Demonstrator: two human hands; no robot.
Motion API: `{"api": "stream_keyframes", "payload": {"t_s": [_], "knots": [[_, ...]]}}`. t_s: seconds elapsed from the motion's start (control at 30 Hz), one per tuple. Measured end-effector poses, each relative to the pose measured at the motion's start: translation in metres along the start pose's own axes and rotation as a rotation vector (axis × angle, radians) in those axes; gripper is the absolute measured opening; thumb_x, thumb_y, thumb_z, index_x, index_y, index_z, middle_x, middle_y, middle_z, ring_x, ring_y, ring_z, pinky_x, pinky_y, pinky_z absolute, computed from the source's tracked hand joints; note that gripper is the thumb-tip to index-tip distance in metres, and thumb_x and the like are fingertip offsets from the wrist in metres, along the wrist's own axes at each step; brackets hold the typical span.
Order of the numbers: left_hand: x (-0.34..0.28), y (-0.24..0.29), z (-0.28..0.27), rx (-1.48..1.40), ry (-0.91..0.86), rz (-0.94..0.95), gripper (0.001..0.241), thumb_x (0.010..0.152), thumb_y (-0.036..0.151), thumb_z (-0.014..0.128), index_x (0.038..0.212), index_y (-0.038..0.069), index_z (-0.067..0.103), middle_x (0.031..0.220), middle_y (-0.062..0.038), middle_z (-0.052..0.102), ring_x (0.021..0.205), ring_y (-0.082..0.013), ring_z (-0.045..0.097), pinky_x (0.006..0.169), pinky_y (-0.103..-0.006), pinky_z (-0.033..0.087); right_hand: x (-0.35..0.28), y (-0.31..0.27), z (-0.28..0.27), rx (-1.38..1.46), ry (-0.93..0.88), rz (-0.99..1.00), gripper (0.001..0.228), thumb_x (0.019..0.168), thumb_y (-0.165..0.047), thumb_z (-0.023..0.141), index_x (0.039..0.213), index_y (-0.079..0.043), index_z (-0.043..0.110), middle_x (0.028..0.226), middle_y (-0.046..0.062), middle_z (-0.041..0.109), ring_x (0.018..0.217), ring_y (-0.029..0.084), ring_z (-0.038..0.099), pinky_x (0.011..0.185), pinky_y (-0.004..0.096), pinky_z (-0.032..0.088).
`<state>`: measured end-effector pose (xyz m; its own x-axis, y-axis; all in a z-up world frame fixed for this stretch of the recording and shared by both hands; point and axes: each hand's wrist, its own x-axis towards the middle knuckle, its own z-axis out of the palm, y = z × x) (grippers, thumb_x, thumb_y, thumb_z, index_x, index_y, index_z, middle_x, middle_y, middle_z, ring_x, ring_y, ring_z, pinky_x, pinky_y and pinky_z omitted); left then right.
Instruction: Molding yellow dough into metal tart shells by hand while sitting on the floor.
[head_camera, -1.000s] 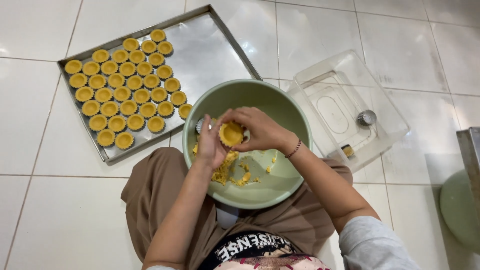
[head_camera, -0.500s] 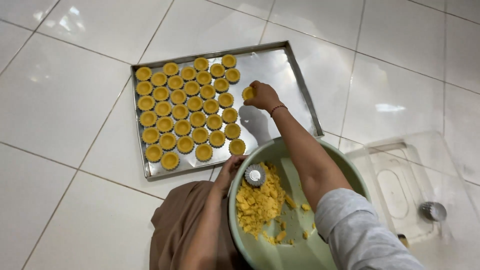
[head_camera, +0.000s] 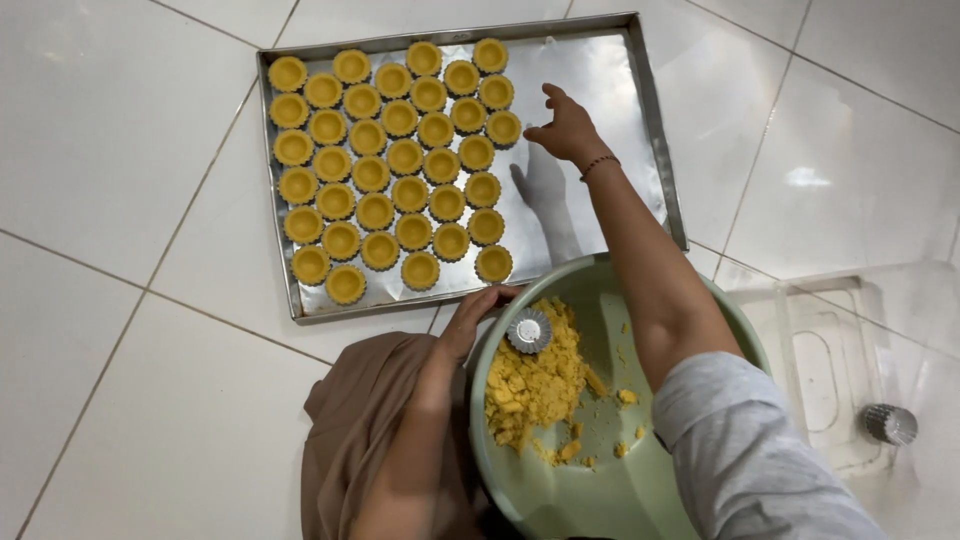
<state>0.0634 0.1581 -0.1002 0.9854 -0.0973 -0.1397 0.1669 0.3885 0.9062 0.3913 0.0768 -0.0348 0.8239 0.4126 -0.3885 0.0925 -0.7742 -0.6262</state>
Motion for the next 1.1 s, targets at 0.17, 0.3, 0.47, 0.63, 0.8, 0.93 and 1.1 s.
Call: {"api": "stream_keyframes", "payload": {"t_s": [0.17, 0.3, 0.47, 0.63, 0.8, 0.93, 1.1], "knots": [[-0.003, -0.006, 0.002, 0.031, 0.072, 0.1, 0.052, 0.103, 0.042, 0.055, 0.14, 0.007, 0.061, 0.127, -0.018, 0.067, 0.117, -0.0285, 0.061, 0.106, -0.0477, 0.045, -0.201, -0.018, -0.074, 0.299, -0.47, -0.359, 0.04, 0.094, -0.006, 0.066, 0.133, -0.001, 0.064, 0.126, 0.018, 0.069, 0.107, 0.023, 0.066, 0.102, 0.044, 0.05], [-0.025, 0.01, 0.007, 0.213, 0.185, 0.124, 0.064, 0.091, 0.025, 0.078, 0.146, 0.007, 0.052, 0.113, -0.01, 0.067, 0.099, -0.0177, 0.064, 0.096, -0.0394, 0.051, -0.275, 0.046, -0.053, 0.027, -0.673, -0.264, 0.033, 0.095, -0.012, 0.058, 0.119, 0.004, 0.074, 0.107, 0.031, 0.076, 0.099, 0.044, 0.072, 0.093, 0.052, 0.05], [-0.063, 0.082, 0.071, 0.638, 0.424, -0.15, 0.04, 0.102, 0.032, 0.062, 0.134, 0.009, 0.065, 0.099, -0.015, 0.066, 0.091, -0.0298, 0.065, 0.079, -0.0459, 0.054, -0.332, 0.199, 0.1, -0.784, -0.227, -0.122, 0.061, 0.096, -0.008, 0.045, 0.157, -0.004, 0.034, 0.154, 0.027, 0.031, 0.139, 0.051, 0.03, 0.099, 0.059, 0.05], [-0.07, 0.082, 0.083, 0.764, 0.458, -0.151, 0.038, 0.106, 0.036, 0.051, 0.135, 0.013, 0.062, 0.099, -0.023, 0.07, 0.097, -0.0429, 0.068, 0.085, -0.0523, 0.053, -0.371, 0.189, 0.096, -0.278, -0.731, -0.109, 0.048, 0.088, -0.026, 0.059, 0.129, -0.003, 0.071, 0.122, 0.027, 0.071, 0.114, 0.052, 0.064, 0.098, 0.058, 0.052], [-0.072, 0.088, 0.09, 0.807, 0.493, -0.103, 0.034, 0.106, 0.033, 0.051, 0.13, 0.014, 0.064, 0.104, -0.026, 0.071, 0.102, -0.0468, 0.067, 0.087, -0.0542, 0.053, -0.353, 0.123, 0.094, -0.017, -0.208, 0.011, 0.099, 0.088, -0.059, 0.071, 0.154, 0.006, 0.04, 0.137, 0.027, 0.063, 0.127, 0.042, 0.061, 0.103, 0.054, 0.051], [-0.068, 0.081, 0.085, 0.819, 0.491, -0.081, 0.033, 0.106, 0.034, 0.051, 0.129, 0.014, 0.064, 0.105, -0.028, 0.07, 0.104, -0.0482, 0.067, 0.088, -0.0555, 0.053, -0.319, 0.178, 0.151, -0.016, 0.118, 0.0, 0.054, 0.094, -0.031, 0.071, 0.134, 0.005, 0.063, 0.112, 0.021, 0.074, 0.106, 0.038, 0.072, 0.086, 0.046, 0.06], [-0.068, 0.076, 0.083, 0.854, 0.514, -0.074, 0.032, 0.106, 0.032, 0.053, 0.13, 0.014, 0.063, 0.109, -0.029, 0.07, 0.106, -0.0497, 0.065, 0.09, -0.0579, 0.052, -0.301, 0.217, 0.119, -0.075, 0.108, -0.069, 0.019, 0.087, -0.016, 0.072, 0.1, -0.005, 0.081, 0.088, 0.012, 0.078, 0.083, 0.031, 0.076, 0.073, 0.04, 0.062]]}}
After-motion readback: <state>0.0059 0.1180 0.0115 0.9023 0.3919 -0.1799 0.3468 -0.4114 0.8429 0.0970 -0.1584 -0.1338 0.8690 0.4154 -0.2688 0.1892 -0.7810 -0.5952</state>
